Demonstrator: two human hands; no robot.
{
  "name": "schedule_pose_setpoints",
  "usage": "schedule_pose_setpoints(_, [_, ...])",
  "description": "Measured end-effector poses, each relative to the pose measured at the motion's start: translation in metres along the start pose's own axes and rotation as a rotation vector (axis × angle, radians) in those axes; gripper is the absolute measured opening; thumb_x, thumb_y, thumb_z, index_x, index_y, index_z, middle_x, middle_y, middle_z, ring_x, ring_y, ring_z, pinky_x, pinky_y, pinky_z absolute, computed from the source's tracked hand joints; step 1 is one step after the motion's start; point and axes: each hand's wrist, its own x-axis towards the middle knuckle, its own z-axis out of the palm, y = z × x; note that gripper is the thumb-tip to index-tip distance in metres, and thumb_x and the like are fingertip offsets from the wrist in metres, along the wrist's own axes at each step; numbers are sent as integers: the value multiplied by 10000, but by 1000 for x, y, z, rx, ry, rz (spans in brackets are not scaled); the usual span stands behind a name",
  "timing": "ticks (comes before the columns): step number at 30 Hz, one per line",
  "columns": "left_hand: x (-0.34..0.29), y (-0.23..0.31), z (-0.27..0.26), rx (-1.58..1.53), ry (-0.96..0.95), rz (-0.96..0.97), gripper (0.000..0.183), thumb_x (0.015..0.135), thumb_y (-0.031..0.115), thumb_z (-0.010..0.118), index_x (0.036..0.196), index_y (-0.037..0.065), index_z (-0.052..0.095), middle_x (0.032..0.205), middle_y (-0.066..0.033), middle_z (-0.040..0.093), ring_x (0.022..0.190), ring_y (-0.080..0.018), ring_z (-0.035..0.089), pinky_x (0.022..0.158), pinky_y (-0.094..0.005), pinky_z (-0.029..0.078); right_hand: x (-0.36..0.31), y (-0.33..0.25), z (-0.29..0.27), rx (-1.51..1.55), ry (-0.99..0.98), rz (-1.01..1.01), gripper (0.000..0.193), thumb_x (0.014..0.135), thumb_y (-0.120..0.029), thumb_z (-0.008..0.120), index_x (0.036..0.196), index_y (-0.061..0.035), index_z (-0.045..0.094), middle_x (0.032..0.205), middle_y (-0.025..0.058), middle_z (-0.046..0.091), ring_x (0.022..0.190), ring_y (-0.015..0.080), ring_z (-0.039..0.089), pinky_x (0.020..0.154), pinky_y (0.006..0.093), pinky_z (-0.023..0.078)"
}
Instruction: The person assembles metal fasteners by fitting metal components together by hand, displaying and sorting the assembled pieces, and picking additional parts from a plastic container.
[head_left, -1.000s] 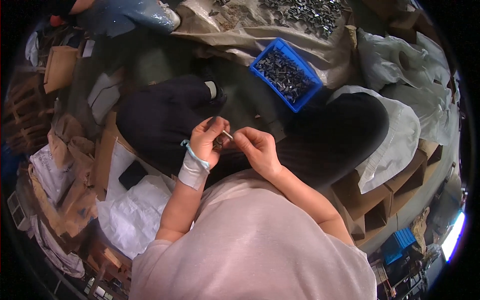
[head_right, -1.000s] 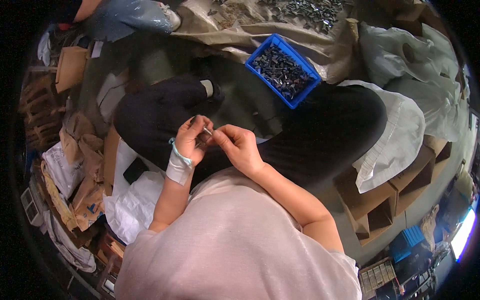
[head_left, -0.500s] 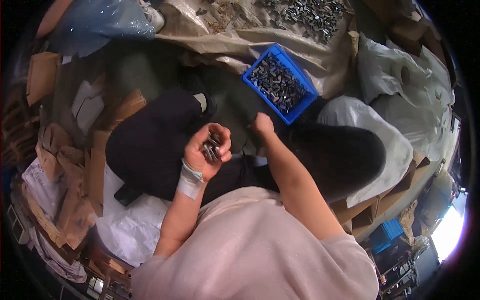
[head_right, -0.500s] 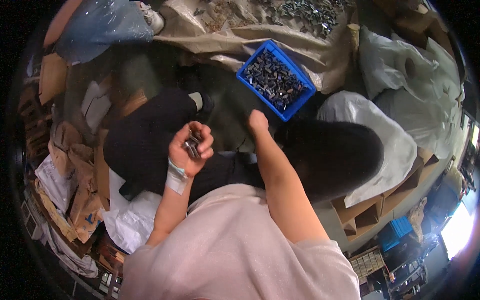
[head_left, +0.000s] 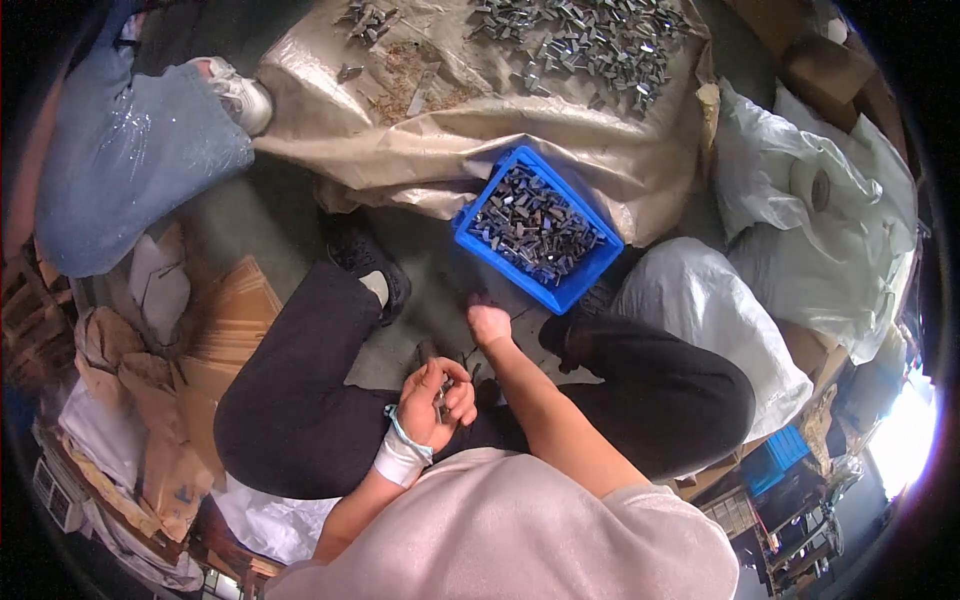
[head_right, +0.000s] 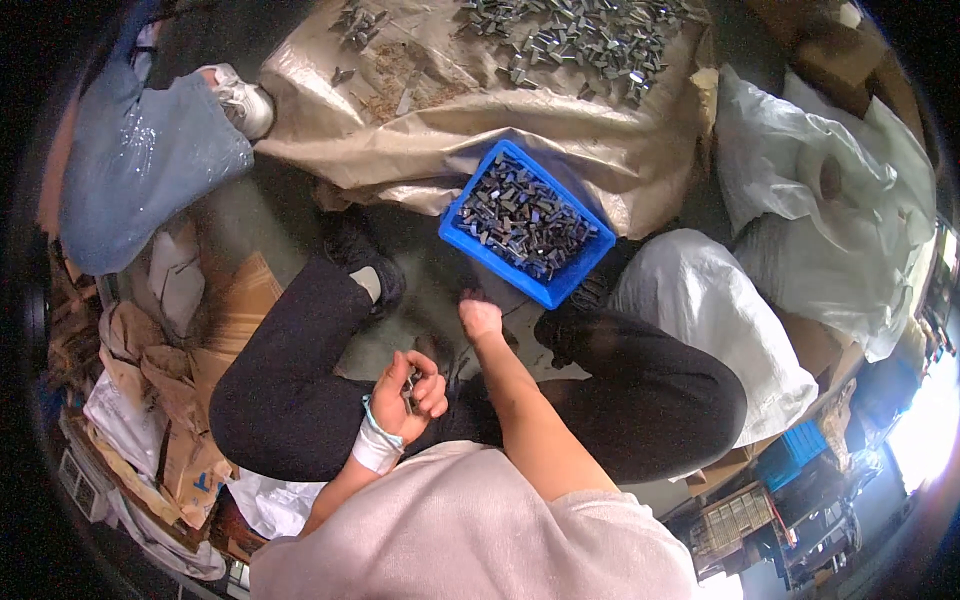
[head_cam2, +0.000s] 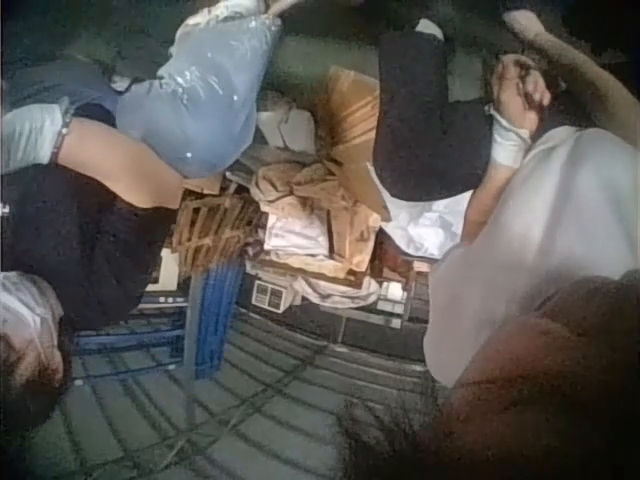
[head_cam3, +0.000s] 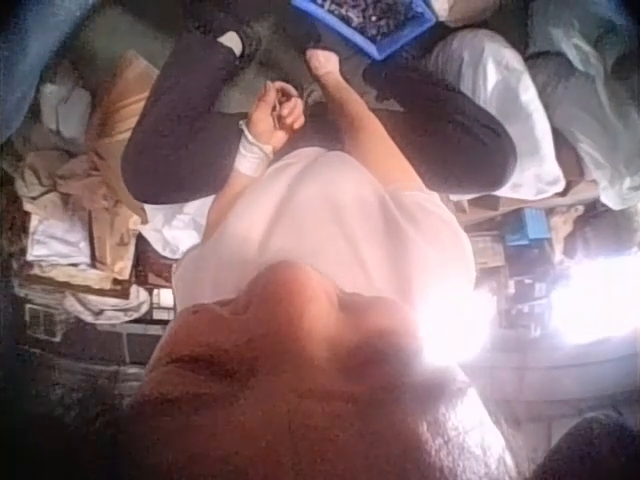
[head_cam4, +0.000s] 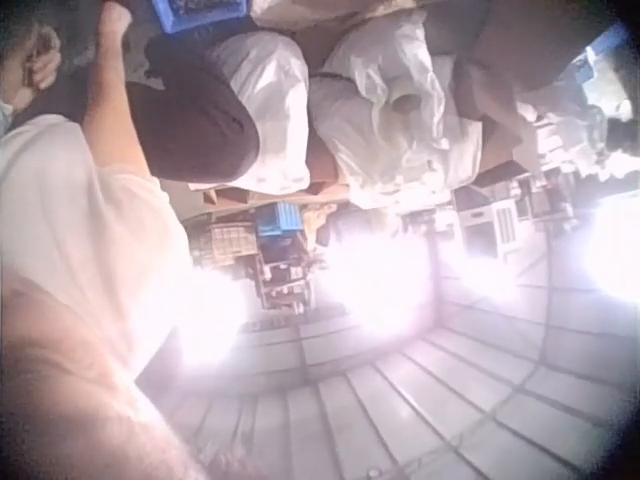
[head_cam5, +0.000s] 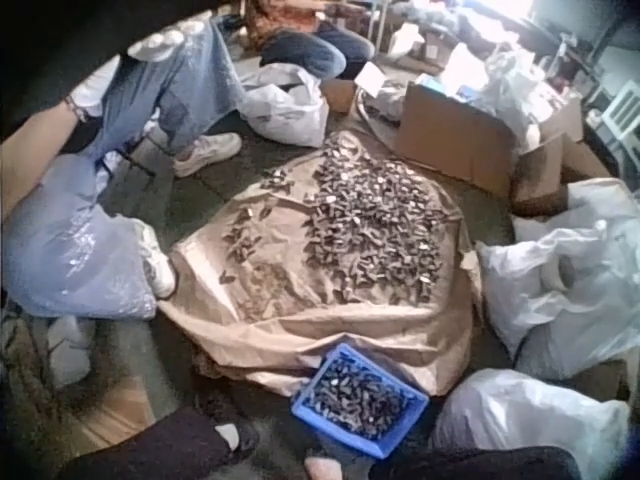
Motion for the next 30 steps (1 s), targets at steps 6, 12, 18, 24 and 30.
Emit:
schedule_pose_setpoints(6, [5,-7,14,122,-20,75,249,895,292,440,975,72,525,661,-17,434,560,-139,420,512,-282,364,31,8,-26,523,124,336,159,647,-116,548,722,0,627,732,216,605,678,344,607,610,391,492])
schedule_pose_setpoints(12, [-14,-6,-7,129,-75,163,224,888,270,469,963,63,509,630,7,412,517,-102,381,489,-254,349,-9,-60,-155,1442,-21,273,168,677,-27,659,833,17,614,688,47,605,602,131,587,517,226,446])
schedule_pose_setpoints(18, [-26,-13,-13,96,106,275,252,867,330,500,890,82,539,582,19,425,502,-105,400,480,-245,343,-115,-80,-235,1748,-89,-10,271,749,-51,631,984,51,542,835,98,600,679,162,596,587,265,509])
schedule_pose_setpoints(24, [-49,-21,-3,41,213,279,244,848,323,520,858,83,560,606,0,478,493,-106,422,441,-254,353,-159,-80,-220,1883,-78,-60,223,808,-87,584,994,18,521,878,117,592,693,176,582,604,271,503])
schedule_pose_setpoints(30, [-83,-45,24,569,-144,997,217,862,210,522,766,15,541,591,-39,500,480,-119,450,466,-258,373,-171,-88,-195,2265,-225,-94,257,869,-150,480,1080,-7,443,880,108,559,801,214,543,711,348,468])
